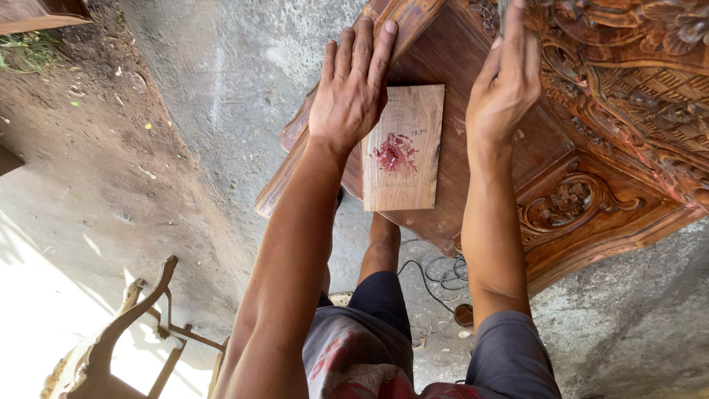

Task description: The person sits on the floor next to a carved wooden chair and uses a small knife to press red filler into the carved details of the furniture. They scrape excess filler onto a wooden board, reposition around the chair, and continue filling carved areas on different sides.

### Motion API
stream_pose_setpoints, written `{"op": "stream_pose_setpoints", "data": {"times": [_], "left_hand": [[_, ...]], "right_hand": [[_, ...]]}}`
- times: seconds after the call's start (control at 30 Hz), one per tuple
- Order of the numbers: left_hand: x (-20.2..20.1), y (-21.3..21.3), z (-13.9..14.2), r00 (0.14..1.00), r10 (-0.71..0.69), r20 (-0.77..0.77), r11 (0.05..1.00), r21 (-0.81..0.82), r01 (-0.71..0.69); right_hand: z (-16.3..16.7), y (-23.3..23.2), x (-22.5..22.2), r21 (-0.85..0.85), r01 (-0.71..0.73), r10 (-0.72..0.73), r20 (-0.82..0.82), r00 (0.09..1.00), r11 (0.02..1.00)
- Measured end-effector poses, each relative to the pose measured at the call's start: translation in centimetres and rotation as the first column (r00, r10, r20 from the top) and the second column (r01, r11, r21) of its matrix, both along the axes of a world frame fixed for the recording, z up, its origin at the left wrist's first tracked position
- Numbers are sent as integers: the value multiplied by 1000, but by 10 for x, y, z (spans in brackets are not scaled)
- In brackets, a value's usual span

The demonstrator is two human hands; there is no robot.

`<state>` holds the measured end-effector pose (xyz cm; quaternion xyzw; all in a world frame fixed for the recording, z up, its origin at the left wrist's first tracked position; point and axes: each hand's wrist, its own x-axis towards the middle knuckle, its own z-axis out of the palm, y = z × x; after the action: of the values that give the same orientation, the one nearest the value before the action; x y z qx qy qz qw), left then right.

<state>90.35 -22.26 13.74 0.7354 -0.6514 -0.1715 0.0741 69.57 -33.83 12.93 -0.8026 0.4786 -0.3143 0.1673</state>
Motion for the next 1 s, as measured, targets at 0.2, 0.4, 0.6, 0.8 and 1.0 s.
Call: {"op": "stream_pose_setpoints", "data": {"times": [0.2, 0.4, 0.6, 0.8, 1.0], "left_hand": [[-2, -2, -2, 1000, 14, 7, 1000, -1, -14], [-2, -1, -3, 1000, 17, 11, 1000, -7, -17], [-2, -1, -5, 1000, 20, 12, 1000, -12, -20], [-2, 0, -5, 1000, 20, 20, 1000, -7, -20], [-1, 0, -3, 1000, 11, 16, 1000, -22, -10]], "right_hand": [[1, -11, -1, -81, -51, 49, -26, 998, 995], [-1, -5, 2, 54, 31, -25, -106, 994, 998], [12, -1, 12, -27, -44, 42, -58, 997, 999], [21, 1, 20, 45, -39, 41, -44, 998, 998], [1, 3, 16, -25, -36, 34, -66, 997, 999]]}}
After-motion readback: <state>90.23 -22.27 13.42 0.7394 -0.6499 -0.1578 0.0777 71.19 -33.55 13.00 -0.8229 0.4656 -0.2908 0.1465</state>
